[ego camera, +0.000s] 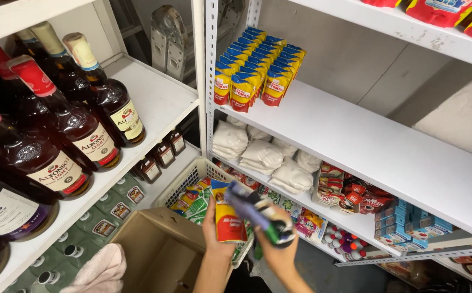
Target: The person picks up small sauce packets from a basket, wipes each with a cloth, and places them on a shelf. The person handles both yellow and green packets, arranging them in neat rows on the shelf.
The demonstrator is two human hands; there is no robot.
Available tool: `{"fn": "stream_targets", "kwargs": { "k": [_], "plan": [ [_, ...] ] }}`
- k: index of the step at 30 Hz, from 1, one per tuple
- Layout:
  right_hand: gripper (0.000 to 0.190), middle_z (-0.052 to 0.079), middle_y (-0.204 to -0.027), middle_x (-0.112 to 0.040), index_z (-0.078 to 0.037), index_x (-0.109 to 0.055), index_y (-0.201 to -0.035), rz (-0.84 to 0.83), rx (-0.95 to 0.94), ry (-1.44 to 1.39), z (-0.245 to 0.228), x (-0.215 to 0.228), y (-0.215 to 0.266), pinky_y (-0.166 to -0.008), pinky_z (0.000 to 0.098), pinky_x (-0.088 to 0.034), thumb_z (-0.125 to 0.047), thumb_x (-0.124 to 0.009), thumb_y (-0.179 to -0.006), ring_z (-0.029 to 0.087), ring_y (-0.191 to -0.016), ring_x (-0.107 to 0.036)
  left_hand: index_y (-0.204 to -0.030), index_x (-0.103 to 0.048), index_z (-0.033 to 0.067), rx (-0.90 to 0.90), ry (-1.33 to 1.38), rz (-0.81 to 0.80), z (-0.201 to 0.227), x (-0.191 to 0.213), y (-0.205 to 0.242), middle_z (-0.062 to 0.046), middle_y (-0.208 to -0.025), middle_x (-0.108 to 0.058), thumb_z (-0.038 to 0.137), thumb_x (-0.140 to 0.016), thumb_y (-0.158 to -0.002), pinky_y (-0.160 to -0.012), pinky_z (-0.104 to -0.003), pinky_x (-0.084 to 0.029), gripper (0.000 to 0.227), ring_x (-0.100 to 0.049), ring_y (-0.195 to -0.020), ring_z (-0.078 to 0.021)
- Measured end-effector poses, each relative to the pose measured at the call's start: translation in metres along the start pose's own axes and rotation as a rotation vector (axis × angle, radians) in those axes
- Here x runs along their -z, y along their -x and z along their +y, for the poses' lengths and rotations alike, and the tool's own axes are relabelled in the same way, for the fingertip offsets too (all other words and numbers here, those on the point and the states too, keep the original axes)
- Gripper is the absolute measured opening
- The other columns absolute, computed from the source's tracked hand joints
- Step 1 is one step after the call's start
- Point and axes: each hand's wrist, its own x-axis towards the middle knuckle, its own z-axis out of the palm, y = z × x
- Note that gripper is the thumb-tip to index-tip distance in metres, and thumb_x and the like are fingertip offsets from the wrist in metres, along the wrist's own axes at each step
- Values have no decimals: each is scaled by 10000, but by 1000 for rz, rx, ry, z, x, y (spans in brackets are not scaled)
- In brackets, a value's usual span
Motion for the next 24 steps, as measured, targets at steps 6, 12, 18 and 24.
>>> {"fn": "stream_targets", "kwargs": {
  "k": [6, 12, 18, 24],
  "plan": [
    [502, 152, -1301, -638, 0, -557, -1363, 127, 110, 151, -6, -5, -65, -1085, 381, -487, -39, -731, -895, 243, -1192, -629, -1299, -618, 41, 141, 43, 60, 15, -73, 32, -153, -1203, -727, 452, -519, -947, -842, -429, -586, 549, -716, -1042, -305],
    [577, 144, -1236, -734, -67, -566, -1345, -353, -246, 293, -35, -46, -63, -1035, 394, -540, -32, -703, -786, 265, -1213, -715, -1365, -595, 55, 133, 38, -95, 4, -16, 12, -127, -1254, -689, 417, -525, -1053, -963, -409, -558, 483, -681, -1105, -251],
    [732, 234, -1468, -592, -18, -605, -1371, -540, 109, 317, -42, -48, -40, -1239, 535, -298, 16, -621, -641, 451, -1475, -434, -1357, -592, 100, 141, -78, 88, 7, 35, -5, -99, -1245, -691, 455, -477, -1021, -982, -415, -543, 503, -675, -1120, -228],
    [595, 253, -1498, -583, -6, -656, -1338, -575, 132, 294, -35, -40, -14, -1228, 526, -353, -40, -663, -744, 460, -1508, -434, -1330, -601, 51, 48, -81, -18, 18, 51, -22, -135, -1174, -720, 508, -490, -1021, -879, -417, -582, 562, -719, -1018, -268]
  ]
}}
